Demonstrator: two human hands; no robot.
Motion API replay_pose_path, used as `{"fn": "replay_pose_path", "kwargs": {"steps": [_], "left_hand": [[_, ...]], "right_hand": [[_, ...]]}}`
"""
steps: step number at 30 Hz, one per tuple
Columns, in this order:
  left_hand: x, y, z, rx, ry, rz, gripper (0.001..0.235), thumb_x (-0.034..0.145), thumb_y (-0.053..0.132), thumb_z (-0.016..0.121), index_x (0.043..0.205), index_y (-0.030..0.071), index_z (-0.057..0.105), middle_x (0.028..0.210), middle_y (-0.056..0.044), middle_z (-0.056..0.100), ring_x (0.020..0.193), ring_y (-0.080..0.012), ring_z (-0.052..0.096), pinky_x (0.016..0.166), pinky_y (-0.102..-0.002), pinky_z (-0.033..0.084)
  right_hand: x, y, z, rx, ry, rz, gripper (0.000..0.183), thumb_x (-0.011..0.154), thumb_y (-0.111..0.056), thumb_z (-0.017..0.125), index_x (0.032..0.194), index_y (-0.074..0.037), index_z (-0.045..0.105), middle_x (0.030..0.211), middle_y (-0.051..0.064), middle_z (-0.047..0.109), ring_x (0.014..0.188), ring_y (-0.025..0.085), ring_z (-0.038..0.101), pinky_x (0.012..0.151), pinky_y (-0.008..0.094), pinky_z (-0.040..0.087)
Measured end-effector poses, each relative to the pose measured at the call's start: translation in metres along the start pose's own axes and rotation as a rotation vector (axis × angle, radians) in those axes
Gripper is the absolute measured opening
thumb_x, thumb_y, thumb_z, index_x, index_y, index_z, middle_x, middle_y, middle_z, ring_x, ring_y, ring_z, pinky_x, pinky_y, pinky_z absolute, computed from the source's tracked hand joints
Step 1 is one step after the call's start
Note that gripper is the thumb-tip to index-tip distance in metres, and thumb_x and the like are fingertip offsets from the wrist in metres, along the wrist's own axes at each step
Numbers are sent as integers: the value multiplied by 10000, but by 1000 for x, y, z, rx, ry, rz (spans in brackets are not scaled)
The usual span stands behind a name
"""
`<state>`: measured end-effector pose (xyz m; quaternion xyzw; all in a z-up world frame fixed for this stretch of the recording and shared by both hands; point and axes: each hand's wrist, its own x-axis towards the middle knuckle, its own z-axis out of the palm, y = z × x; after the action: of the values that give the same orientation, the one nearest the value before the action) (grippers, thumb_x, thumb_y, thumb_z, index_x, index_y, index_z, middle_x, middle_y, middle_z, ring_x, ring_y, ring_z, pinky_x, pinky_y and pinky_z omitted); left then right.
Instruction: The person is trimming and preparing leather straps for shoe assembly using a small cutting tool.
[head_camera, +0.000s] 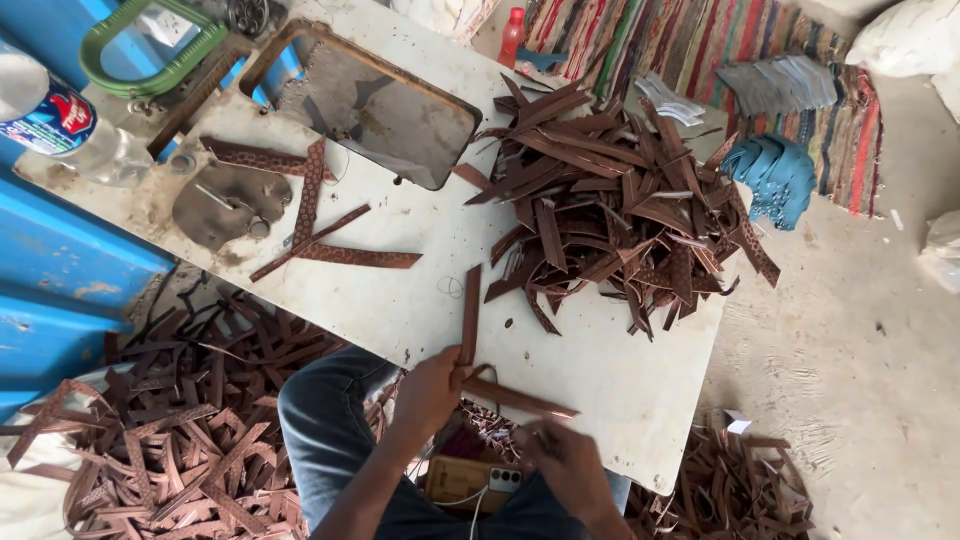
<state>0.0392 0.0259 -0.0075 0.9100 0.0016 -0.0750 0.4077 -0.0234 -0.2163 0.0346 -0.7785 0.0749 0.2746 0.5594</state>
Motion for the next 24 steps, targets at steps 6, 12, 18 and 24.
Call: {"fn": "replay_pose_path", "kwargs": {"steps": [6, 12, 18, 24], "left_hand": [[-19, 32, -5, 176, 547, 292, 357, 872, 182, 700, 1196, 46, 637, 1147, -160, 644, 968, -396, 685, 766, -484, 570], [-22, 5, 16, -2, 381, 191, 254, 909, 178, 749, 1136, 72, 704, 1122, -99, 674, 967, -331, 688, 789, -449, 571], [-25, 8, 23, 70, 402, 231, 242, 911, 180, 741, 1124, 73, 706, 1153, -64, 672, 955, -308, 705, 787, -425, 590], [-26, 2, 22, 82, 368, 256, 264, 859, 53, 725, 1121, 25, 707, 1308, -108, 593, 829, -319, 720, 649, -437, 587]], "right_hand": [[45, -42, 20, -494, 481, -524, 210, 901, -226, 771, 1066, -103, 733, 985, 97, 754, 828, 264, 755, 703, 347, 595], [89, -50, 21, -884, 384, -468, 362, 741, -129, 772, 1099, -125, 719, 1110, 112, 710, 743, 324, 738, 653, 414, 593], [85, -58, 12, -924, 224, -479, 291, 796, -162, 764, 1077, -111, 710, 949, 99, 751, 772, 315, 735, 662, 403, 581], [69, -83, 27, -294, -121, -241, 388, 860, -106, 732, 1247, -93, 694, 780, 91, 712, 681, 140, 620, 656, 288, 533]]}}
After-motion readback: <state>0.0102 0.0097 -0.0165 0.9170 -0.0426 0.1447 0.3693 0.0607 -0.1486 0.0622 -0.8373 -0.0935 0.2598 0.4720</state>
